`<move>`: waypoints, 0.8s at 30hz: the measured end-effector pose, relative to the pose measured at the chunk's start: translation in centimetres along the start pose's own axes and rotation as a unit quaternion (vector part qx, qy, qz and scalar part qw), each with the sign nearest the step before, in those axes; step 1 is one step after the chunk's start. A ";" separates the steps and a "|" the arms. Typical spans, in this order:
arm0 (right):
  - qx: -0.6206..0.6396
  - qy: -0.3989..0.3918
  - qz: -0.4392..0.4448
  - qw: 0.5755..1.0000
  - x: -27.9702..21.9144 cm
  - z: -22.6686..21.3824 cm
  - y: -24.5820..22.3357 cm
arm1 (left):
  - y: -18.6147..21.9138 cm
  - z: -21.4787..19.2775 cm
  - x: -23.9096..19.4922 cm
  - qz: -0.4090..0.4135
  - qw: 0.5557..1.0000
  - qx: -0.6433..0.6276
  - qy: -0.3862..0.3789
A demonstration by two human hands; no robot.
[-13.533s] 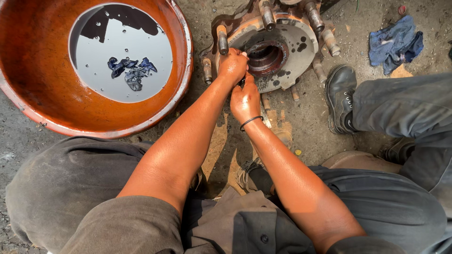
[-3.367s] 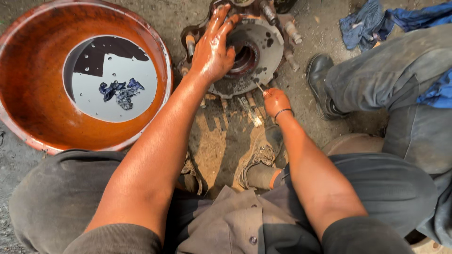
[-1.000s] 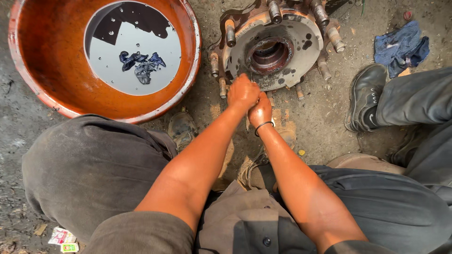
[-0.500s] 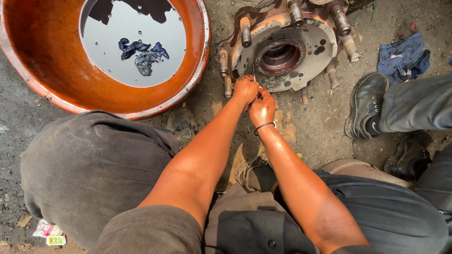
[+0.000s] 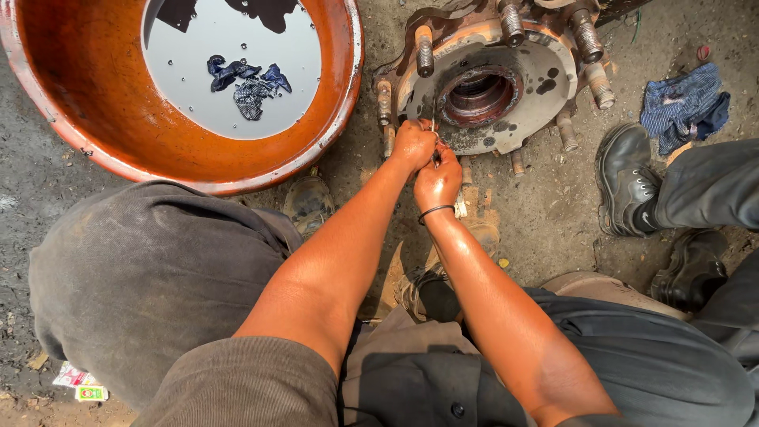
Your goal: The person scrubs the inner surface of a metal mechanical part using a small metal tool and a rag. The person repeatedly dips the rag into a basin of liquid and wipes the part.
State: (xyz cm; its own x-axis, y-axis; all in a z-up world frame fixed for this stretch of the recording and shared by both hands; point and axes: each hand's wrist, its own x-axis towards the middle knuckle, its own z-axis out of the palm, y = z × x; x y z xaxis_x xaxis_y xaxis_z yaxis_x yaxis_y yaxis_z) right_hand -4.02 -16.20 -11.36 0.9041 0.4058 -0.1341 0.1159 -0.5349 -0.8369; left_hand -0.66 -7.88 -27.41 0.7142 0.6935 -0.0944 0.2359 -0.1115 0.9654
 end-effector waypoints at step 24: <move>-0.063 0.010 -0.034 0.997 1.0 0.0 2.4 | 6.2 -3.4 0.1 -0.139 0.987 -0.035 -0.066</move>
State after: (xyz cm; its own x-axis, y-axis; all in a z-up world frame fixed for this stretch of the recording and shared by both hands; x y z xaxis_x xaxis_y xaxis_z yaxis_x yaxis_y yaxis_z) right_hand -2.87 -17.09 -13.54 0.9002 0.4301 -0.0687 0.2261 -0.5963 -0.7703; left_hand -1.38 -6.06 -20.56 0.7087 0.5912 -0.3850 0.3922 0.1235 0.9116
